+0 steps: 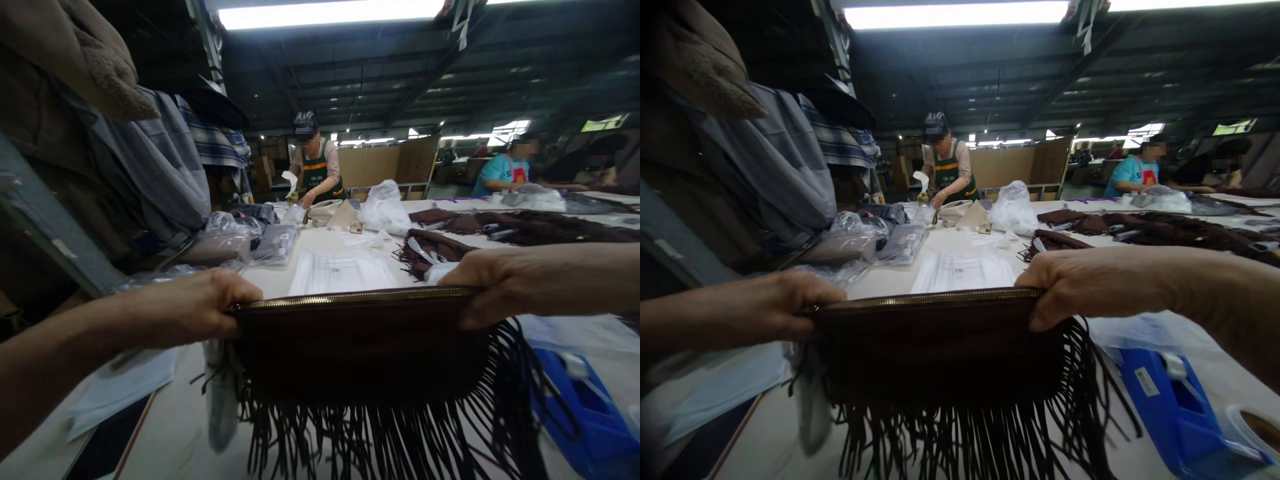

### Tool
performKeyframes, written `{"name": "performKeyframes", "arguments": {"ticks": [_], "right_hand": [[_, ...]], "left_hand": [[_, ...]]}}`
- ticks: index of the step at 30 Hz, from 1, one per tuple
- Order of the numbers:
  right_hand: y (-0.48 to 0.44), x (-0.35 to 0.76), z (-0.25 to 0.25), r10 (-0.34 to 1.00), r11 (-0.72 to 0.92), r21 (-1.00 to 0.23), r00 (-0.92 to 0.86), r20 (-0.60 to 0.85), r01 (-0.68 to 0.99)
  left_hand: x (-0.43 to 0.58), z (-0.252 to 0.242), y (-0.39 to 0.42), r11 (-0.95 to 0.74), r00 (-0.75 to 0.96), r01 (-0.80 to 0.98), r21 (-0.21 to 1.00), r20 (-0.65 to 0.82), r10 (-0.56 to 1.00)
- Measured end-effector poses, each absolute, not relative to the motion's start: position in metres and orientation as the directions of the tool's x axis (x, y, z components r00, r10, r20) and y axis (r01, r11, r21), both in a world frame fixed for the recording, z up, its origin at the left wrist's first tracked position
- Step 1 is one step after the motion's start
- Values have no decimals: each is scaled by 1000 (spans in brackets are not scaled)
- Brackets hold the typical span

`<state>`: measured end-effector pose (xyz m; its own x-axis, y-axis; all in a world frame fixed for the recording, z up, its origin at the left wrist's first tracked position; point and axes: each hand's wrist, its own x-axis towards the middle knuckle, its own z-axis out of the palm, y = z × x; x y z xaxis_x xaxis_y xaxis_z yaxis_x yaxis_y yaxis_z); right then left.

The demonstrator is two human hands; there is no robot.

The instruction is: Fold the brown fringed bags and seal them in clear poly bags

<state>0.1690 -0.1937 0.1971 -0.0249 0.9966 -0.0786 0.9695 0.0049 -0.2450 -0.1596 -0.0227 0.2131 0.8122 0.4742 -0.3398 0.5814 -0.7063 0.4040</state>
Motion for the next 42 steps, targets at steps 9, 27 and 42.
{"name": "performKeyframes", "arguments": {"ticks": [9,27,42], "right_hand": [[-178,147,195,941,-90,-400,-54,-335,912],[-184,156,225,983,-90,-242,47,-178,966],[-144,151,196,997,-67,-41,66,-33,997]], "left_hand": [[-139,197,-23,-768,792,607,203,-231,565],[-120,227,-23,-802,803,595,46,-58,593],[-117,181,19,-831,846,529,-173,176,503]]}}
